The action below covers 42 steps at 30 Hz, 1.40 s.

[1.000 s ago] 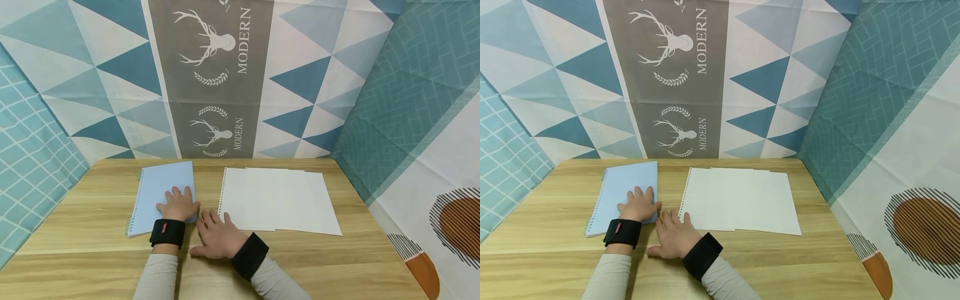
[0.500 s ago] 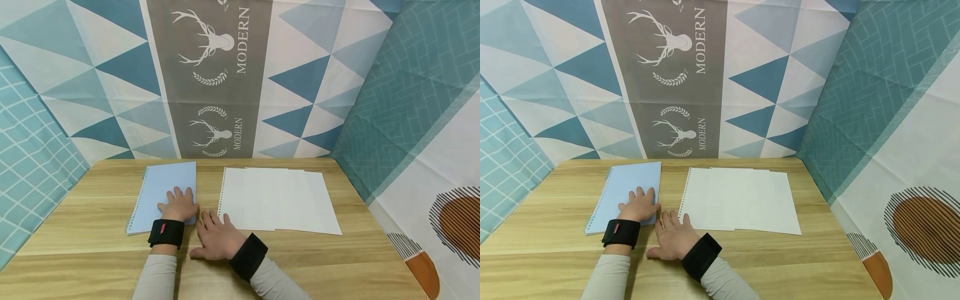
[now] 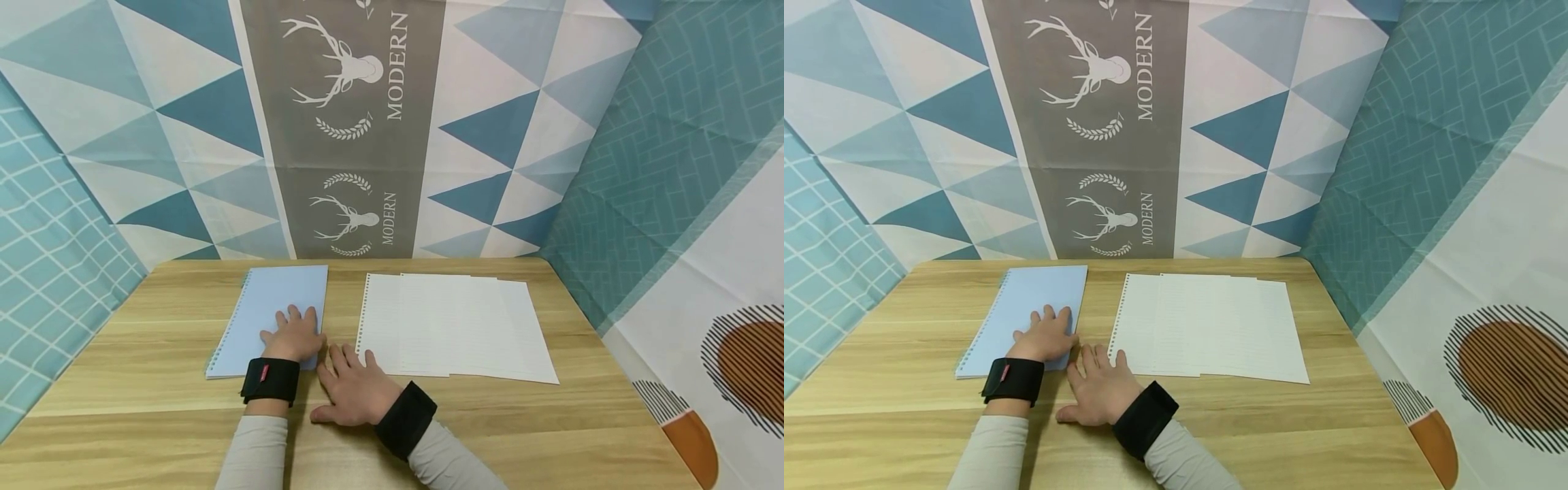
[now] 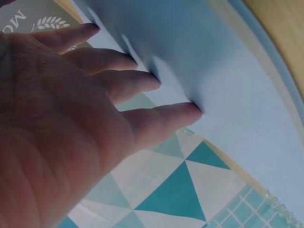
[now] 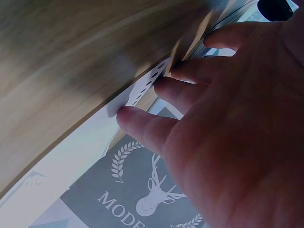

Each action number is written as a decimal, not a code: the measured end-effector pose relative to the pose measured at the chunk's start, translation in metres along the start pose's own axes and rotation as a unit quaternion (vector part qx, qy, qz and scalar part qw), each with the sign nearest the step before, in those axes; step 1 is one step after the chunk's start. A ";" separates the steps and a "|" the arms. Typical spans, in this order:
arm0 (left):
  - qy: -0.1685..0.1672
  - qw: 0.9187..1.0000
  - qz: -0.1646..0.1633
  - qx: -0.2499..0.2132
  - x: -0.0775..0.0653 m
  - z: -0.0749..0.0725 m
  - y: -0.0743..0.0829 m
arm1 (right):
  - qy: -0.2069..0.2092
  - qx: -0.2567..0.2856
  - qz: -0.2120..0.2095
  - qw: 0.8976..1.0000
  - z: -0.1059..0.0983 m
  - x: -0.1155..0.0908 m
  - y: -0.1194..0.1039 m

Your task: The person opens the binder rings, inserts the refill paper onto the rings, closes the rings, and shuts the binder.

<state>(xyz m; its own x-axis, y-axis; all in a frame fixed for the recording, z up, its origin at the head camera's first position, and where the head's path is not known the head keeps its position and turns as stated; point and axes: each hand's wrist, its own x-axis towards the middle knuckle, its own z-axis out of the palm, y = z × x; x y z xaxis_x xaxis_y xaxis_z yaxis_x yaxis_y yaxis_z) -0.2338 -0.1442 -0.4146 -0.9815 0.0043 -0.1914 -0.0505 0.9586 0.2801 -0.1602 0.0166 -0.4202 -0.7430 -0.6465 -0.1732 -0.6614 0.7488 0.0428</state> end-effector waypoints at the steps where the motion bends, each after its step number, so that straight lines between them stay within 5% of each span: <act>1: -0.001 1.000 0.000 -0.001 0.000 0.000 0.000 | 0.001 -0.001 0.000 1.000 0.000 0.000 0.000; 17: -0.022 0.999 0.016 -0.023 0.002 -0.002 -0.001 | 0.003 0.000 -0.003 1.000 0.002 0.002 0.000; 29: -0.029 0.999 0.031 -0.007 0.001 -0.004 0.001 | 0.050 0.001 -0.045 0.998 0.006 0.006 -0.002; 42: 0.088 0.992 0.071 0.052 -0.022 -0.033 0.016 | 0.058 -0.020 -0.052 0.997 0.008 0.008 -0.004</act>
<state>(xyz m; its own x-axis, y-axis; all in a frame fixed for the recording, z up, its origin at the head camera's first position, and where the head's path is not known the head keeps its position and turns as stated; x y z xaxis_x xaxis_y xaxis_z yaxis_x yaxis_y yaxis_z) -0.2187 -0.1379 -0.3750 -0.9948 0.1010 0.0125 0.1015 0.9761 0.1919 -0.1630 0.0093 -0.4296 -0.6752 -0.7348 -0.0644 -0.7376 0.6715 0.0709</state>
